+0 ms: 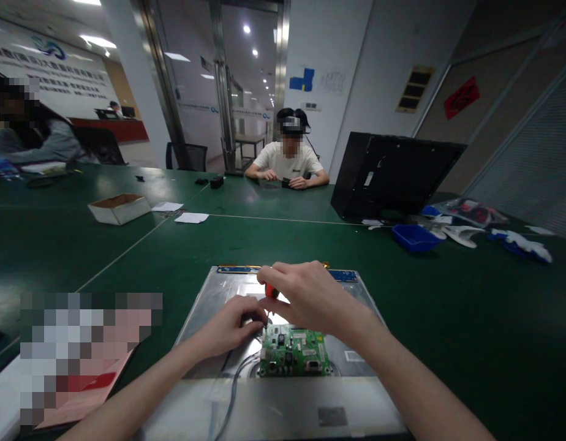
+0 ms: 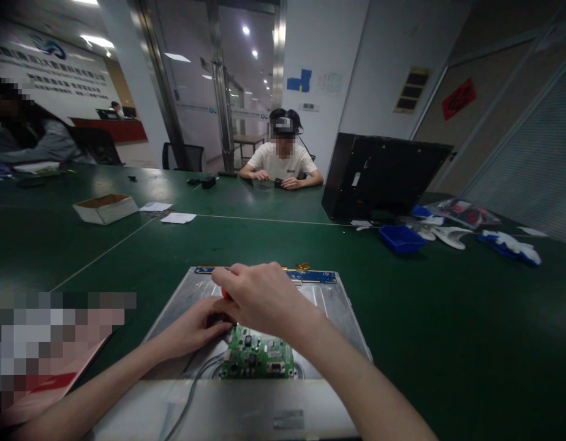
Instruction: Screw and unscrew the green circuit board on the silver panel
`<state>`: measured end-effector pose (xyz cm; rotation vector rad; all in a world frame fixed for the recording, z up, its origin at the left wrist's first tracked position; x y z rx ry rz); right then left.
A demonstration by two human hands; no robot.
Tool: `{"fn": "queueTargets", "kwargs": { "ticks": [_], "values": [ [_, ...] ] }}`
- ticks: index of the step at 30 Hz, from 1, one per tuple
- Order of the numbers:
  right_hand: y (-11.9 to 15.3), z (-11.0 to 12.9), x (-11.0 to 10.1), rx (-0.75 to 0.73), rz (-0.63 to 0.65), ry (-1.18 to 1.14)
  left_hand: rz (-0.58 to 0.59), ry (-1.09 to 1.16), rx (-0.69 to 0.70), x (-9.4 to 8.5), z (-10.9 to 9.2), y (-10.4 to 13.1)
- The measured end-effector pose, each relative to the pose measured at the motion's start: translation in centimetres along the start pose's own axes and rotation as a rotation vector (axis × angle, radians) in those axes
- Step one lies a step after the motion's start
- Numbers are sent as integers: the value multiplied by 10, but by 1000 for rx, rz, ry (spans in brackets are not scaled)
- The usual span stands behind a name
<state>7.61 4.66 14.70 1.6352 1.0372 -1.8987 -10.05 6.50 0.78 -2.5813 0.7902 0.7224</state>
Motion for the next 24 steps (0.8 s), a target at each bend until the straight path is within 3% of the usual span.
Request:
{"fn": "queueTargets", "kwargs": {
  "ticks": [8, 18, 24],
  "values": [
    [4, 0, -4, -28, 59, -118, 13, -15, 9, 0, 1, -1],
    [2, 1, -1, -13, 25, -20, -18, 0, 48, 1, 4, 0],
    [4, 0, -4, -32, 67, -98, 8, 3, 32, 0, 1, -1]
  ]
}}
Point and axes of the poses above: each hand's wrist, its own y-axis away from the middle knuckle, its own x-axis out of the palm, z = x × y, the point moved 2 cm from there along -y, towards the middle knuckle, and after that the axes turned 6 degrees about y, right-handed, at the moved point
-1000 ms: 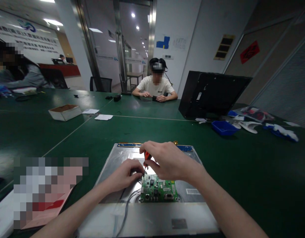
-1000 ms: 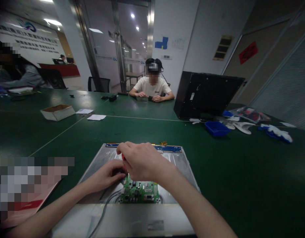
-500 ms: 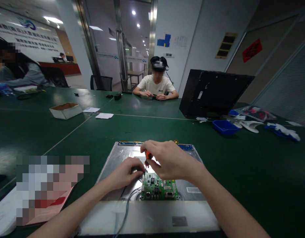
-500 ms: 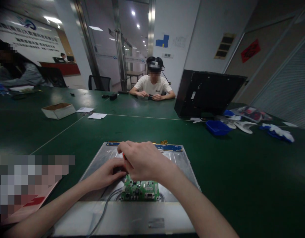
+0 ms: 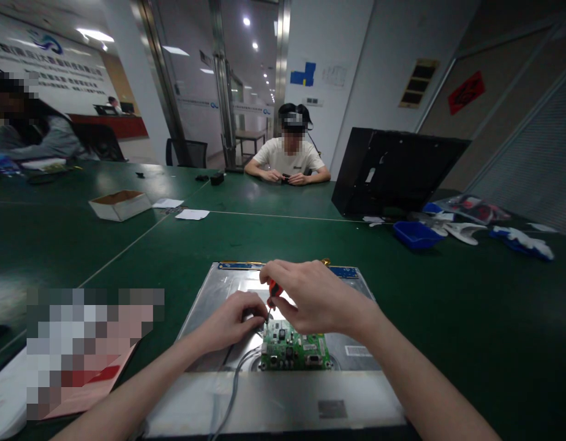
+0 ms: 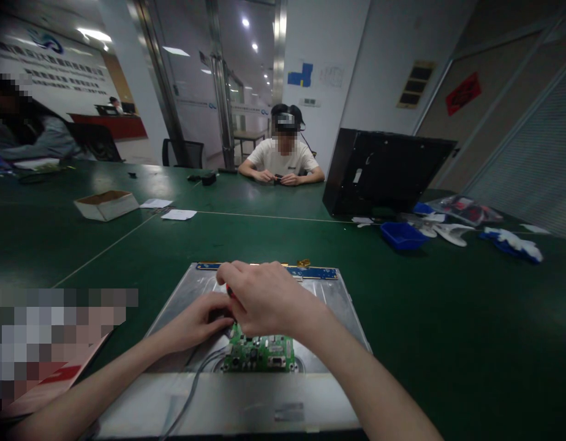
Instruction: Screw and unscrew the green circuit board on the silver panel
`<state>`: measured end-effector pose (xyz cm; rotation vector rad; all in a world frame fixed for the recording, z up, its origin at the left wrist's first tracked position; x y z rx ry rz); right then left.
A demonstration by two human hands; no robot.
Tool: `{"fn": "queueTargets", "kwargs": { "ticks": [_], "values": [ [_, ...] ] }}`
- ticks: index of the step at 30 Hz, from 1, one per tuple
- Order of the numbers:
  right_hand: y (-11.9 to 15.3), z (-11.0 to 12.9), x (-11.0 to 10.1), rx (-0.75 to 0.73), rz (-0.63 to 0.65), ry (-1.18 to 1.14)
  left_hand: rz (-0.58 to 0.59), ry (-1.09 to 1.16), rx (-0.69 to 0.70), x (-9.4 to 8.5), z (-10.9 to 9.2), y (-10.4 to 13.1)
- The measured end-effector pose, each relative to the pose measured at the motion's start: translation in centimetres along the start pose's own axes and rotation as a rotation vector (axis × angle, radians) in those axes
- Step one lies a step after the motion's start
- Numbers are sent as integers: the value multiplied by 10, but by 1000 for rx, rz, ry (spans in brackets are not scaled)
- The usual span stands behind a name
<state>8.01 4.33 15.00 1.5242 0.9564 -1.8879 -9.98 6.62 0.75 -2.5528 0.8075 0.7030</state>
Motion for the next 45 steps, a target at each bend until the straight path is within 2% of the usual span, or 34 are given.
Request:
{"fn": "queueTargets", "kwargs": {
  "ticks": [9, 16, 23, 30, 37, 45],
  "values": [
    [-4, 1, 3, 31, -43, 90, -4, -10, 6, -1, 1, 1],
    [-1, -1, 2, 15, -12, -13, 1, -19, -18, 0, 1, 0],
    [-5, -1, 7, 21, -71, 99, -25, 1, 5, -1, -3, 0],
    [0, -3, 1, 17, -28, -25, 21, -16, -36, -1, -3, -1],
    [-3, -3, 3, 54, -57, 134, 5, 20, -3, -1, -6, -1],
    [0, -2, 3, 14, -16, 1, 16, 2, -20, 0, 0, 0]
  ]
}}
Point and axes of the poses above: each hand's wrist, its own y-axis away from the middle knuckle, its own x-axis out of the palm, z = x × y, the point moved 2 cm from there along -y, towards the middle knuckle, and after that the axes turned 6 degrees about y, right-handed, at the moved point
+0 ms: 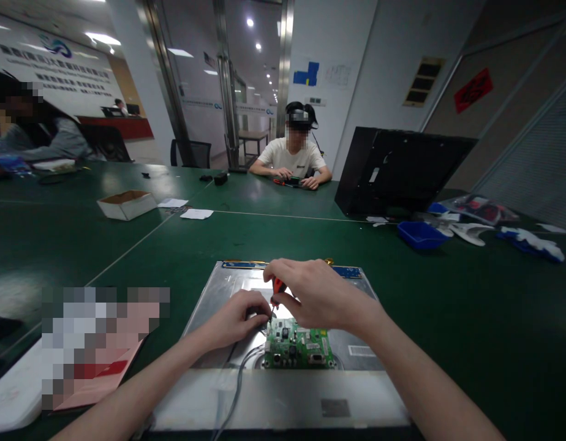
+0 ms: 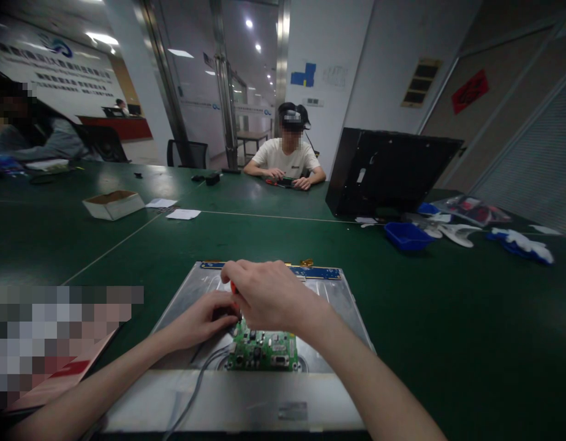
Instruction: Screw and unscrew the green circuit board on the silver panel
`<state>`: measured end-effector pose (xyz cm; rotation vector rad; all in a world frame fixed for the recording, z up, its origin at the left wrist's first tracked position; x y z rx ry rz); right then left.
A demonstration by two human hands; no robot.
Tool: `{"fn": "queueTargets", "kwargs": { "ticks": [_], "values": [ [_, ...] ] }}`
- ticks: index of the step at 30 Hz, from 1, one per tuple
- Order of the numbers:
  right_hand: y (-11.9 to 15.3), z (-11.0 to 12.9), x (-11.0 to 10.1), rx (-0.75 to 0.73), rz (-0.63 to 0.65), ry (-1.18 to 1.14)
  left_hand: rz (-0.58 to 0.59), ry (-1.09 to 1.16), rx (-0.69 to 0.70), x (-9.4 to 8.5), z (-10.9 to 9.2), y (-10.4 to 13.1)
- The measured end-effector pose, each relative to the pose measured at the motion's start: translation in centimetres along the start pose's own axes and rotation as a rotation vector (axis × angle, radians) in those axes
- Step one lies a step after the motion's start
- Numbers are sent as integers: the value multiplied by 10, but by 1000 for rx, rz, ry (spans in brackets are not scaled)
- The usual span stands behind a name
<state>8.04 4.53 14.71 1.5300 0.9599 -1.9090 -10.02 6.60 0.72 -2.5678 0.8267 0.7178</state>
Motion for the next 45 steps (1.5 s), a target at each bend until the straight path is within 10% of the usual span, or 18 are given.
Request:
{"fn": "queueTargets", "kwargs": {
  "ticks": [45],
  "values": [
    [-1, -3, 0, 35, -21, 45, 0, -17, 24, -2, -6, -1]
  ]
}}
Point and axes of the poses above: each hand's wrist, its own y-axis away from the middle knuckle, its own x-axis out of the palm, z = x × y, the point moved 2 cm from there along -y, towards the middle knuckle, and after that the axes turned 6 degrees about y, right-handed, at the moved point
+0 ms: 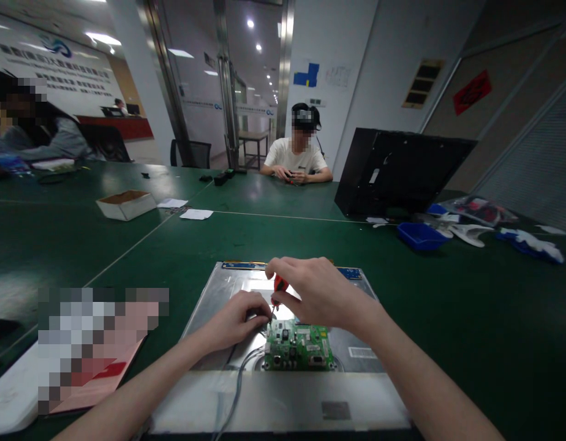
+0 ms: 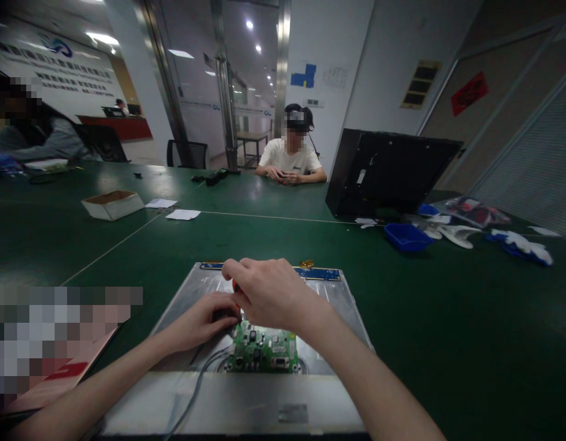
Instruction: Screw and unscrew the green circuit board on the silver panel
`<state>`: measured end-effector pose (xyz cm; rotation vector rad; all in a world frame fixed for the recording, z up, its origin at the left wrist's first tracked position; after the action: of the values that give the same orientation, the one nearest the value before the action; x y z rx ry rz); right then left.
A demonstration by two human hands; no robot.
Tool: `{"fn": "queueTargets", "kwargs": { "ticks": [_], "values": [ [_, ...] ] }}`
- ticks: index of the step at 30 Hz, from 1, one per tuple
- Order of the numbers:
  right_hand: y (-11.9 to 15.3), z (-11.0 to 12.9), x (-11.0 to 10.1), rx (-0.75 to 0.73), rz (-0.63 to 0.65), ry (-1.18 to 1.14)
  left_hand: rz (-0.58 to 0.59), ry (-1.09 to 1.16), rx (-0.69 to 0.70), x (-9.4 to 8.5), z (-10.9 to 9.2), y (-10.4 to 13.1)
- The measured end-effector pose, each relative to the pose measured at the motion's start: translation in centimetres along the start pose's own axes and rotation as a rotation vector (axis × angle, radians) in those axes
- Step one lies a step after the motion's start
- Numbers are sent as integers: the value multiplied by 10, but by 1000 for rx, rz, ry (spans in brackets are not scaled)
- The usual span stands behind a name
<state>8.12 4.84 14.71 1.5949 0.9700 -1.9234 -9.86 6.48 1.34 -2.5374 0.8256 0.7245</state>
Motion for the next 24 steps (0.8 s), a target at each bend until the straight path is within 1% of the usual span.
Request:
{"fn": "queueTargets", "kwargs": {
  "ticks": [2, 5, 8, 12, 17, 20, 24],
  "values": [
    [-2, 1, 0, 0, -17, 50, -6, 8, 7, 0, 0, 0],
    [-2, 3, 0, -5, -9, 66, -24, 9, 18, 1, 2, 1],
    [1, 3, -3, -26, 7, 7, -33, -12, 14, 1, 5, 1],
    [4, 1, -4, -41, 40, -59, -9, -17, 4, 1, 5, 0],
    [0, 2, -1, -30, -10, 31, -26, -1, 5, 1, 4, 1],
    [-2, 4, 0, -23, -13, 75, -34, 2, 22, 1, 4, 1],
    [1, 3, -2, -39, 5, 12, -11, -22, 12, 1, 4, 1]
  ]
}}
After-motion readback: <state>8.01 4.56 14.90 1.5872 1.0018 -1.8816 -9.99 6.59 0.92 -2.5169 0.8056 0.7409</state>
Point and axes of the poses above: each hand's wrist, its own y-axis away from the middle knuckle, its own x-axis out of the palm, z = x × y, the point moved 2 cm from there along -y, towards the middle knuckle, and after that the axes turned 6 degrees about y, right-handed, at the moved point
